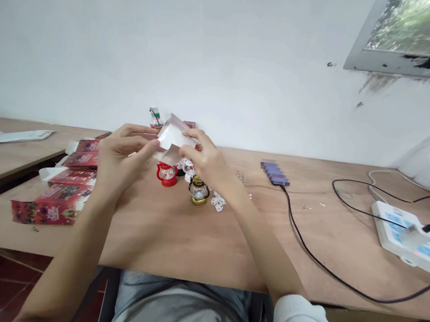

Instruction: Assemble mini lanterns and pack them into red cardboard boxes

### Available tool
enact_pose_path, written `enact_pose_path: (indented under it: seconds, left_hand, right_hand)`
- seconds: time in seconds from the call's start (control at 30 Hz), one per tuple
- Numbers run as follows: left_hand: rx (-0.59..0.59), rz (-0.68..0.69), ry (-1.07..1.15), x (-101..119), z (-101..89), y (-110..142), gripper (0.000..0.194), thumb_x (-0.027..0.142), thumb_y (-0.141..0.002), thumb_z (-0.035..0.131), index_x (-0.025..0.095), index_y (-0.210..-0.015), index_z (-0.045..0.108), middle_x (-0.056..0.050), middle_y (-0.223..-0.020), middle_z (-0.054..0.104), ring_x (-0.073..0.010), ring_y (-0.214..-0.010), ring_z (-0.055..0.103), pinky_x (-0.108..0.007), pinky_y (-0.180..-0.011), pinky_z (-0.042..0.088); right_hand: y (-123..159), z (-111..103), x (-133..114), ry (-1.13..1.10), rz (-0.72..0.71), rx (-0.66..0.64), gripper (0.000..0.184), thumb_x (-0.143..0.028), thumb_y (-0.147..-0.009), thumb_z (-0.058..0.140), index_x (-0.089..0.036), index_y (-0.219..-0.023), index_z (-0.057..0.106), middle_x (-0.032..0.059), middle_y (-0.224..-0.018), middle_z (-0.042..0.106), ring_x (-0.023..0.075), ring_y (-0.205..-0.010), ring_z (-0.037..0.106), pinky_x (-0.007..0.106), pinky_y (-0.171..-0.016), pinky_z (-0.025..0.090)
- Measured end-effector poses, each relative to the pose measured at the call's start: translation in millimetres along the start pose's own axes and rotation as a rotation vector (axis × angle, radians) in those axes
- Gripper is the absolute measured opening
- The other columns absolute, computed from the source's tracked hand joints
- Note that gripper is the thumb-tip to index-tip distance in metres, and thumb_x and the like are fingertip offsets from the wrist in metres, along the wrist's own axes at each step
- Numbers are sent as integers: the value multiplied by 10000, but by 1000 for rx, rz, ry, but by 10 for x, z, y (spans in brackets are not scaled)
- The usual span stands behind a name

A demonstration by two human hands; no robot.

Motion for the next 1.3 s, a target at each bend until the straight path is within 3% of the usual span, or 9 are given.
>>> enact_pose_path:
  seconds: [0.13,0.27,0.47,0.63,0.8,0.9,1.03,1.17,1.3]
  left_hand:
    - [-7,20,-89,82,44,19,93,248,-761,628,195,-826,669,-20,-968,651,-160,-886,632,-304,-747,568]
    - [-114,25,-27,40,189,24,351,168,-705,627,215,-1051,583,-24,-1044,632,-170,-940,615,-310,-760,575]
    - [-182,-13,73,-202,507,-98,551,101,-638,633,260,-1154,522,-55,-1207,530,-214,-1060,551,-346,-781,559]
    - [-57,-29,162,-319,695,-233,468,103,-634,639,239,-1071,540,-47,-1153,539,-224,-1080,539,-374,-844,528]
    - [-2,-82,297,-517,828,-134,493,89,-620,605,234,-1086,533,-53,-1191,541,-226,-1117,544,-348,-838,532]
    - [17,-92,323,-636,840,-55,507,109,-637,588,233,-1123,512,-68,-1235,529,-227,-1135,541,-354,-851,529]
    - [57,-37,329,-666,742,-37,499,143,-659,592,219,-1143,497,-86,-1219,544,-228,-1140,545,-375,-920,496]
    - [69,20,319,-591,659,-30,523,214,-717,614,253,-1210,443,-87,-1267,511,-227,-1181,522,-374,-947,481]
    - [43,98,250,-448,658,26,558,313,-776,620,301,-1288,398,-92,-1357,395,-245,-1286,415,-349,-904,512]
  right_hand:
    - [72,76,49,81,-66,-11,277,12,-839,393,-215,-859,551,67,-1212,474,202,-1112,530,398,-862,557]
    - [108,96,114,130,-74,-38,263,-4,-837,418,-220,-883,560,58,-1232,477,199,-1147,514,406,-912,551]
    - [76,-63,221,123,-32,71,287,-26,-858,373,-232,-873,571,47,-1217,488,198,-1267,444,436,-978,531]
    - [86,-22,268,74,-11,-6,235,-54,-834,425,-224,-912,567,70,-1307,415,223,-1339,351,478,-1040,469]
    - [141,124,386,82,44,-16,73,-167,-804,555,-191,-872,561,125,-1308,366,266,-1298,377,493,-1045,441]
    - [173,257,455,91,59,-16,70,-140,-823,516,-182,-844,568,134,-1305,365,258,-1280,394,482,-1026,450]
    - [191,335,443,59,21,3,214,-71,-848,428,-197,-908,591,114,-1332,371,241,-1301,377,472,-994,476]
    - [203,224,350,20,-54,91,327,-75,-886,365,-248,-999,618,68,-1338,401,209,-1293,397,431,-986,493]
    - [214,48,417,13,35,198,328,-134,-917,350,-285,-1015,624,44,-1270,468,181,-1248,450,413,-966,514]
Point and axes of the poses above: each hand's wrist, its own y-axis away from the middle knuckle, its own z-axis out of the palm, x = y × z, the point moved 9 cm from there along -y, towards the middle knuckle
